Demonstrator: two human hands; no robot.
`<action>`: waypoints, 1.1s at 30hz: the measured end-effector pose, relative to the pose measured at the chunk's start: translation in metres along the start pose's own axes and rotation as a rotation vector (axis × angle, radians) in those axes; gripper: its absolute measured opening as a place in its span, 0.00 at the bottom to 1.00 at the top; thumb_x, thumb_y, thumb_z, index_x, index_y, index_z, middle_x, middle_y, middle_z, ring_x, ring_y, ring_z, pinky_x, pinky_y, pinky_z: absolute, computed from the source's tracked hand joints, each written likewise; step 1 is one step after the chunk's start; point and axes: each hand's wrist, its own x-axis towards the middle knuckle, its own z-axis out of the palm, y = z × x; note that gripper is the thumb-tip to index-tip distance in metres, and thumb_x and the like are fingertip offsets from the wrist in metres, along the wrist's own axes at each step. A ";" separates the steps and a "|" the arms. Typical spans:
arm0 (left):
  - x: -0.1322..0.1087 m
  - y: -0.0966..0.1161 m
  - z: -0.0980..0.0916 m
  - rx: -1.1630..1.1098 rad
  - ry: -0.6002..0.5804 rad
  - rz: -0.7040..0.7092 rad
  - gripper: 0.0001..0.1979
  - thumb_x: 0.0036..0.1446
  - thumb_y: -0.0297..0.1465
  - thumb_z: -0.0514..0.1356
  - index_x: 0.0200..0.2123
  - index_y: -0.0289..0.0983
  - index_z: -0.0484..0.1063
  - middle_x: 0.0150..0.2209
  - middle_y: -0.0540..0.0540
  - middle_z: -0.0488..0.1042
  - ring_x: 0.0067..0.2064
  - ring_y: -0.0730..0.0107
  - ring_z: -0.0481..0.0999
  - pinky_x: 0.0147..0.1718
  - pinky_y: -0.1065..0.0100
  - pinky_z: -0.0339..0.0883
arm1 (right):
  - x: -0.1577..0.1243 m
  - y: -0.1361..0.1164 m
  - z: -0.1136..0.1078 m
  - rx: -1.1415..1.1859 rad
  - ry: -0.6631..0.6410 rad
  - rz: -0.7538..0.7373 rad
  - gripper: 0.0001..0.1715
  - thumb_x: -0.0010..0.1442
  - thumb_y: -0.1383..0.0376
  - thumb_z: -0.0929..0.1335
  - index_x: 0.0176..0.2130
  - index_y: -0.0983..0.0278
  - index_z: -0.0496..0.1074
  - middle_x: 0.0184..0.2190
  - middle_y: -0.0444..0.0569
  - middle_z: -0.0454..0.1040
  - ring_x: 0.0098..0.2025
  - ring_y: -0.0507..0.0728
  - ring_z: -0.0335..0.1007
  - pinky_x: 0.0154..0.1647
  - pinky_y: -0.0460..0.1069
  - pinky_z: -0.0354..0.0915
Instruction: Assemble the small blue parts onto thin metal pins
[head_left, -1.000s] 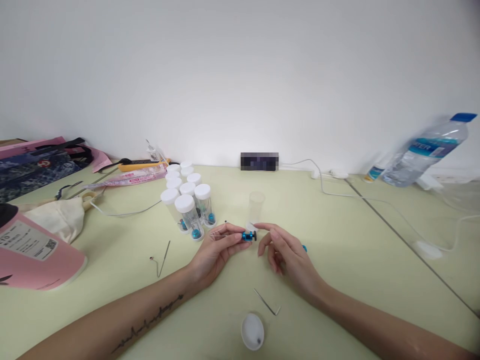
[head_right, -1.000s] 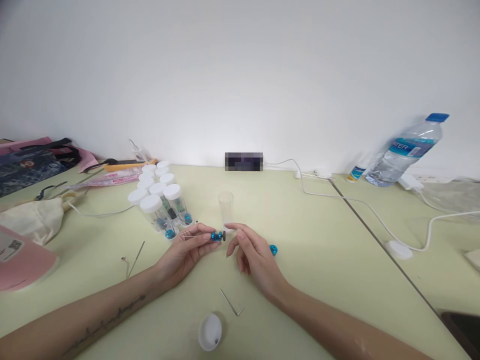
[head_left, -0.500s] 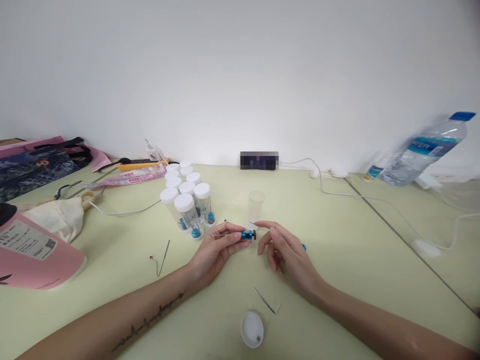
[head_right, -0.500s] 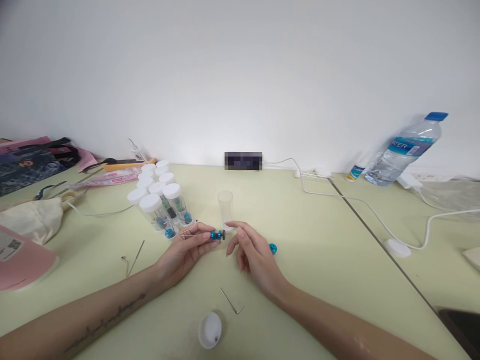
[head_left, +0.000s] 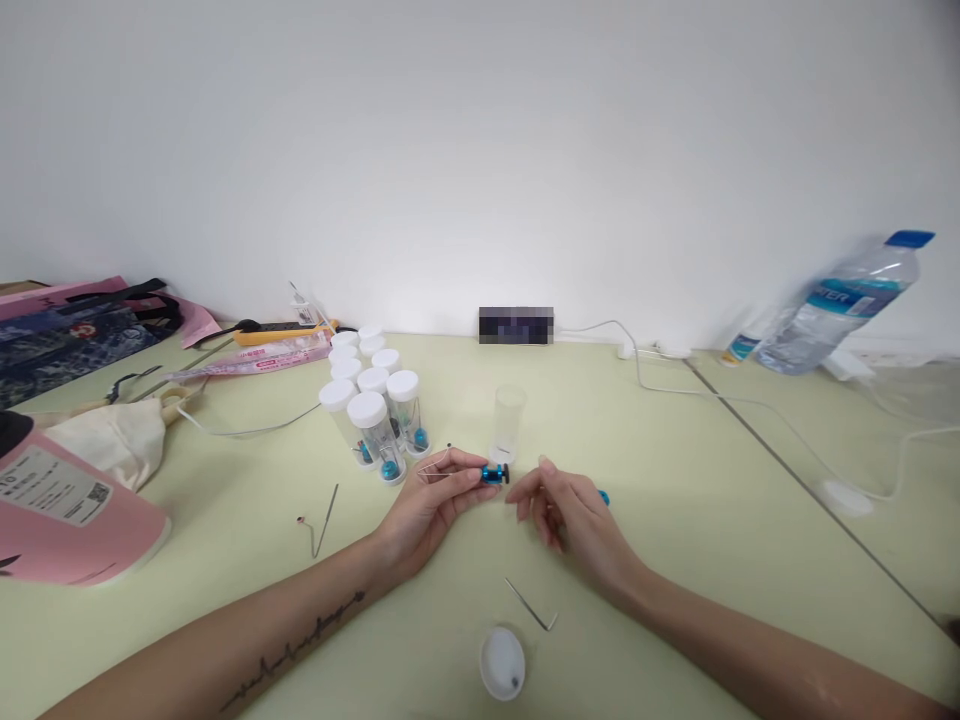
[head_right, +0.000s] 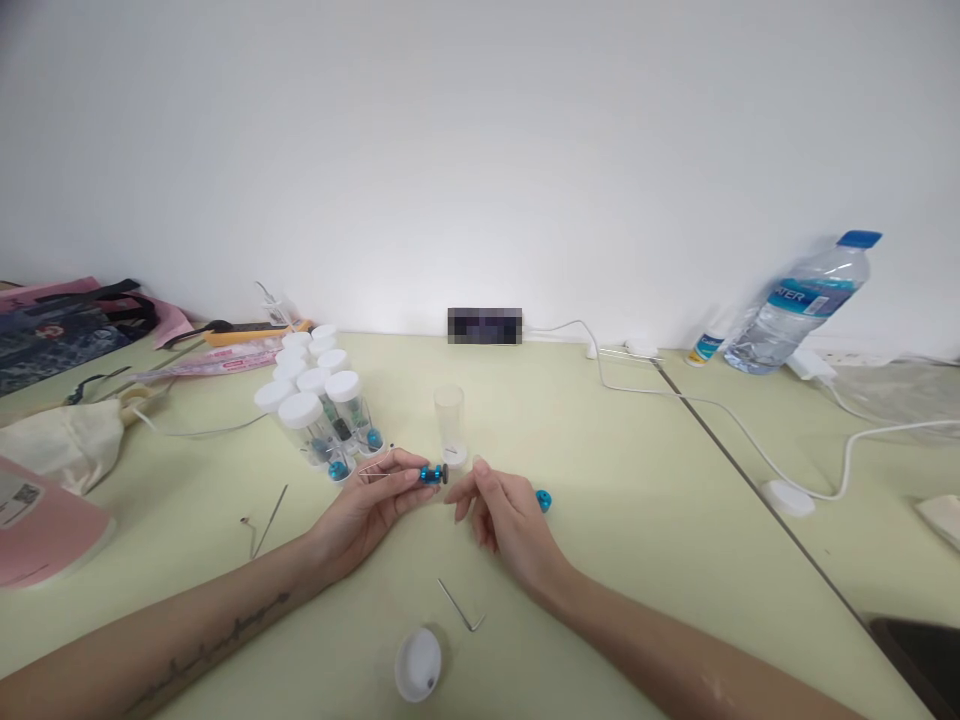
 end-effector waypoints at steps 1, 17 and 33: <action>0.000 0.000 0.000 -0.003 0.004 0.002 0.07 0.49 0.27 0.65 0.33 0.32 0.74 0.37 0.44 0.77 0.40 0.70 0.76 0.47 0.67 0.69 | 0.000 0.001 0.000 -0.010 0.000 0.014 0.31 0.65 0.49 0.56 0.30 0.68 0.72 0.21 0.45 0.67 0.18 0.47 0.57 0.17 0.43 0.54; -0.003 -0.003 0.006 0.161 -0.068 0.007 0.06 0.52 0.31 0.63 0.33 0.34 0.73 0.34 0.44 0.76 0.35 0.70 0.74 0.40 0.67 0.68 | 0.000 -0.005 0.003 -0.095 -0.024 -0.038 0.12 0.58 0.57 0.67 0.34 0.62 0.65 0.20 0.38 0.60 0.18 0.47 0.53 0.17 0.42 0.53; -0.009 -0.003 0.002 0.386 -0.149 0.112 0.06 0.49 0.30 0.65 0.30 0.35 0.71 0.27 0.48 0.74 0.28 0.73 0.71 0.29 0.71 0.64 | -0.007 -0.004 0.002 -0.191 -0.258 -0.128 0.25 0.67 0.52 0.54 0.27 0.63 0.62 0.20 0.41 0.61 0.22 0.50 0.55 0.24 0.45 0.53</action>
